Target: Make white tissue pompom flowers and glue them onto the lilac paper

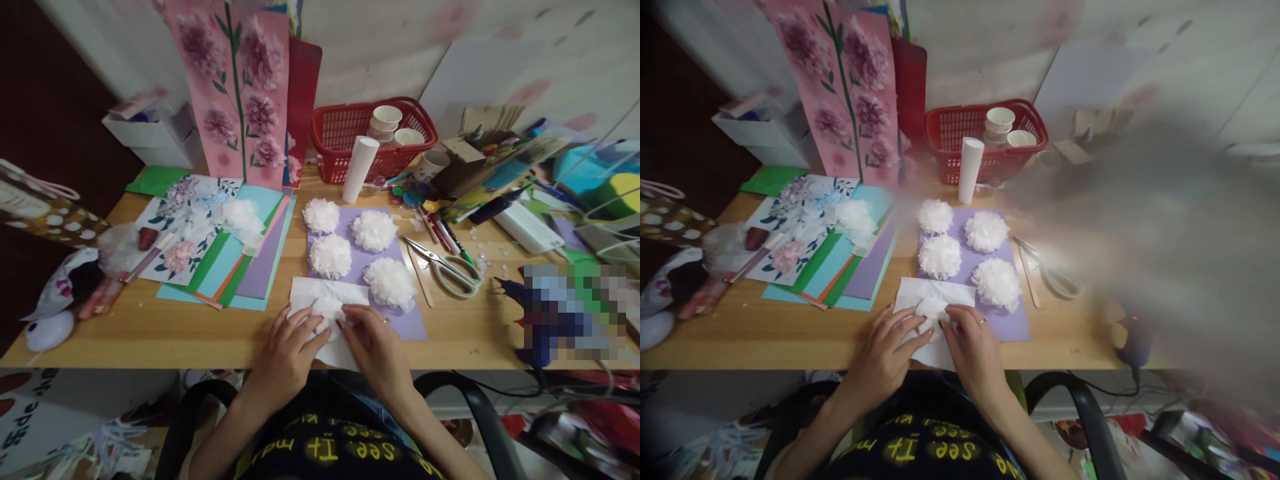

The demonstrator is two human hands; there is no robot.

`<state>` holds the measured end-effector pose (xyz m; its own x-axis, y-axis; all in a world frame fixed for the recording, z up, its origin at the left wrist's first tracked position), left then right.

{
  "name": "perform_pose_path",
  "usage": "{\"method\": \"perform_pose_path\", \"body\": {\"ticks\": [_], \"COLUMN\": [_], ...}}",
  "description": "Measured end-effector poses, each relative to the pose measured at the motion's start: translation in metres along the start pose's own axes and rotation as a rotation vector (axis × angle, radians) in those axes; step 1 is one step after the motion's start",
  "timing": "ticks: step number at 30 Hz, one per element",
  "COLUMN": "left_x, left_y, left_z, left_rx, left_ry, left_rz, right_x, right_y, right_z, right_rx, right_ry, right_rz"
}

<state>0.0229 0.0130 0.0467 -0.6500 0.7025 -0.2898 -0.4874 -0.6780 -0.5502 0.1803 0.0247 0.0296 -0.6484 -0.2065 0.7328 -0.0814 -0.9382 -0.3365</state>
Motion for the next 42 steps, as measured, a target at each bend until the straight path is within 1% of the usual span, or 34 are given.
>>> {"method": "perform_pose_path", "body": {"ticks": [2,5,10,14,18,22,26,31,35,37,39,42], "left_x": [-0.001,-0.001,0.002,0.002,0.002,0.002,0.001,0.001,0.002,0.003,0.002,0.001], "left_y": [-0.001,0.002,0.008,0.009,0.008,0.007,0.006,0.007,0.007,0.005,0.004,0.001], "left_z": [-0.004,-0.011,-0.015,-0.017,-0.020,-0.023,-0.026,-0.029,-0.031,-0.031,-0.031,-0.030], "left_rx": [0.021,0.048,0.086,0.113,0.127,0.159,0.210,0.249,0.274,0.297,0.309,0.295], "left_ry": [0.010,0.023,0.043,0.056,0.057,0.060,0.040,0.038,0.042,0.044,0.045,0.029], "left_rz": [-0.034,-0.090,-0.121,-0.127,-0.118,-0.118,-0.127,-0.132,-0.108,-0.089,-0.084,-0.087], "right_x": [-0.006,-0.013,-0.020,-0.021,-0.020,-0.019,-0.016,-0.011,-0.005,0.003,0.015,0.034], "right_y": [-0.004,-0.009,-0.016,-0.021,-0.024,-0.025,-0.023,-0.022,-0.023,-0.026,-0.027,-0.019], "right_z": [-0.005,-0.013,-0.017,-0.020,-0.021,-0.018,-0.016,-0.013,-0.010,0.000,0.013,0.026], "right_rx": [-0.009,0.031,0.099,0.179,0.230,0.228,0.280,0.220,0.193,0.134,0.053,-0.017], "right_ry": [-0.005,-0.063,-0.284,-0.384,-0.385,-0.318,-0.200,0.069,0.170,0.230,0.251,0.174], "right_rz": [-0.079,-0.200,-0.378,-0.450,-0.463,-0.433,-0.400,-0.303,-0.216,-0.146,-0.034,0.171]}}
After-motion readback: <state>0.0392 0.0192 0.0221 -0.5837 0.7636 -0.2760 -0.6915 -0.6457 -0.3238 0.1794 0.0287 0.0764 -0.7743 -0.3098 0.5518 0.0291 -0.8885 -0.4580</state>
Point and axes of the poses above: each hand's wrist, its own y-axis away from the middle knuckle, its own z-axis out of the back of the hand, x = y × z, the point moved 7 cm from there along -y, towards the middle knuckle, and after that the axes turned 8 degrees about -x, right-handed, at the moved point
